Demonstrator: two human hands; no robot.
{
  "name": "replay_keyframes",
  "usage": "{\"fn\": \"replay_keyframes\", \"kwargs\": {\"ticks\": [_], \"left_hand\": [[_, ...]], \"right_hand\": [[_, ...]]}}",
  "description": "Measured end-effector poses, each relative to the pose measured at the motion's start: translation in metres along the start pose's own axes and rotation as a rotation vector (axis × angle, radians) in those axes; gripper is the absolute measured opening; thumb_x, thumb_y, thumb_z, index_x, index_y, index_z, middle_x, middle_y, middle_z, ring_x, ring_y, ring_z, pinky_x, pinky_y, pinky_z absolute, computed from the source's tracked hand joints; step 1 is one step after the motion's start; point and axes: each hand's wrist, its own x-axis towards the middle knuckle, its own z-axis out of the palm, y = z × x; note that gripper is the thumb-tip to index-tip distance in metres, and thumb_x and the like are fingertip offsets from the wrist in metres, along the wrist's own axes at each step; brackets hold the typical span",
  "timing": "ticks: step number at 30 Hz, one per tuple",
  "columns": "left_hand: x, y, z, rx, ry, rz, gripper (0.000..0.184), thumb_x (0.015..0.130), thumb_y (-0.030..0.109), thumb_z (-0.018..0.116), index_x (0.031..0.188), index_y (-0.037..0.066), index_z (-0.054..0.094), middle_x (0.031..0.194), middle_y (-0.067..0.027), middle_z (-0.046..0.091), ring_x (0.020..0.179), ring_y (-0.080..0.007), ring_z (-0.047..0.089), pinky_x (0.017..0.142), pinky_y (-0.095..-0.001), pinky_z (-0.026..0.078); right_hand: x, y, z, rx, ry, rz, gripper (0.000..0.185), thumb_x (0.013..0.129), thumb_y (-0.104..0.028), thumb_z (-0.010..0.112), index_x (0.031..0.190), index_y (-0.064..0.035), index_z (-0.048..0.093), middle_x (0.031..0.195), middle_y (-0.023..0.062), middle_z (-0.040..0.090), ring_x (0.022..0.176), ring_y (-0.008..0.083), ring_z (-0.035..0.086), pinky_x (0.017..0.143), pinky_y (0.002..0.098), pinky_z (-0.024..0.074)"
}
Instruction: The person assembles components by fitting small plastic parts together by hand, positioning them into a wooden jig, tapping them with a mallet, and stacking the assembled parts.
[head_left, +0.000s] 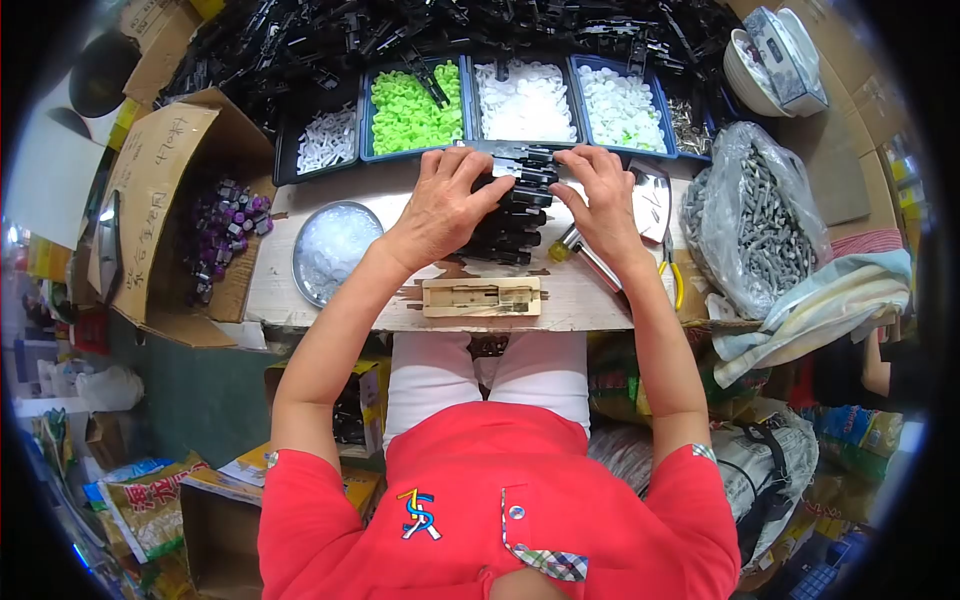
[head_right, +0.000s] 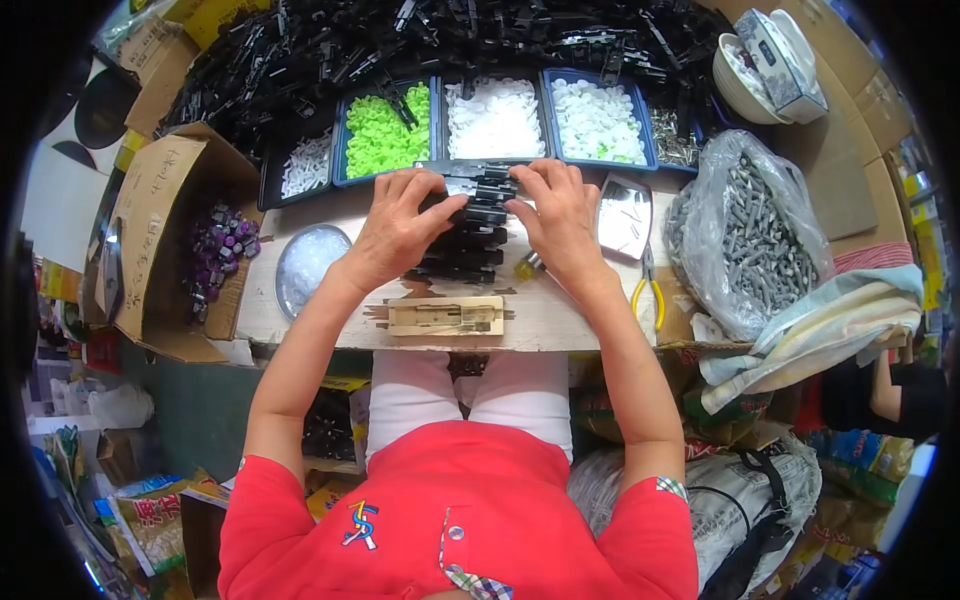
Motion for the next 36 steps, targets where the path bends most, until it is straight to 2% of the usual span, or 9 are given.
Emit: {"fn": "replay_keyframes", "kwargs": {"ticks": [5,8,15,21,23,25,27,31,36], "left_hand": [[0.0,0.001,-0.005,0.006,0.02,-0.069,0.052,0.063,0.023,0.074,0.111,0.015,0.056,0.11,-0.0083,0.049,0.105,-0.0245,0.046,0.085,-0.0388,0.032],[-0.007,-0.002,-0.008,-0.068,-0.011,-0.274,0.072,0.063,0.034,0.075,0.126,0.014,0.046,0.122,-0.0115,0.042,0.115,-0.027,0.04,0.089,-0.04,0.029],[-0.013,0.001,0.006,-0.082,0.027,-0.287,0.06,0.068,0.026,0.072,0.121,0.009,0.048,0.125,-0.0132,0.043,0.115,-0.0292,0.041,0.092,-0.0402,0.029],[-0.014,0.008,0.014,-0.037,0.045,-0.3,0.056,0.067,0.02,0.071,0.116,0.005,0.048,0.125,-0.0157,0.04,0.115,-0.0322,0.039,0.091,-0.0428,0.03],[-0.013,0.008,0.013,-0.033,0.044,-0.299,0.056,0.067,0.02,0.071,0.116,0.004,0.048,0.124,-0.0161,0.04,0.116,-0.0323,0.038,0.09,-0.0435,0.03],[-0.013,0.009,0.013,-0.024,0.041,-0.307,0.058,0.065,0.02,0.072,0.115,0.005,0.049,0.124,-0.0163,0.04,0.116,-0.0322,0.038,0.09,-0.0441,0.03],[-0.013,0.01,0.014,-0.027,0.061,-0.313,0.058,0.064,0.021,0.073,0.115,0.004,0.049,0.123,-0.0162,0.041,0.116,-0.0321,0.038,0.09,-0.0443,0.03],[-0.014,0.013,0.015,-0.022,0.083,-0.342,0.061,0.063,0.022,0.074,0.116,0.004,0.05,0.123,-0.016,0.041,0.117,-0.0322,0.037,0.09,-0.0452,0.03],[-0.016,0.019,-0.005,-0.066,0.111,-0.379,0.06,0.066,0.024,0.073,0.118,0.005,0.05,0.126,-0.0158,0.041,0.12,-0.0322,0.035,0.092,-0.0453,0.028]], "right_hand": [[0.004,0.012,-0.004,0.111,0.016,-0.007,0.034,0.077,-0.013,0.065,0.109,-0.0084,0.057,0.106,0.0077,0.053,0.098,0.0231,0.05,0.082,0.034,0.0365],[0.01,0.016,-0.01,0.256,0.069,0.043,0.027,0.078,-0.006,0.063,0.104,-0.0033,0.058,0.101,0.0082,0.055,0.083,0.017,0.053,0.075,0.0272,0.0436],[0.025,0.014,-0.008,0.207,0.088,-0.018,0.022,0.079,-0.004,0.062,0.1,-0.0021,0.059,0.096,0.0076,0.055,0.079,0.0169,0.052,0.073,0.0279,0.0436],[0.08,-0.01,0.001,0.062,0.057,-0.186,0.014,0.078,-0.008,0.06,0.091,-0.0047,0.061,0.095,0.0095,0.056,0.091,0.0268,0.053,0.076,0.0355,0.0397],[0.103,-0.013,0.016,-0.073,-0.071,-0.254,0.013,0.078,-0.008,0.059,0.091,-0.008,0.062,0.093,0.0073,0.056,0.094,0.0249,0.05,0.077,0.0364,0.0359],[0.125,-0.012,0.037,-0.151,-0.075,-0.32,0.017,0.077,-0.005,0.057,0.091,-0.0107,0.063,0.09,0.0053,0.055,0.093,0.0233,0.05,0.075,0.037,0.0344],[0.147,-0.019,0.05,-0.335,-0.238,-0.36,0.021,0.076,-0.003,0.055,0.092,-0.0121,0.063,0.088,0.0046,0.055,0.091,0.0228,0.05,0.074,0.0375,0.0344],[0.182,-0.027,0.093,-0.399,-0.261,-0.369,0.021,0.076,-0.009,0.055,0.095,-0.0135,0.062,0.088,0.0048,0.056,0.092,0.023,0.05,0.073,0.0384,0.0347],[0.208,-0.042,0.139,-0.412,-0.175,-0.333,0.023,0.071,-0.019,0.064,0.09,-0.0076,0.058,0.083,0.0107,0.061,0.086,0.0273,0.058,0.07,0.0413,0.0427]]}}
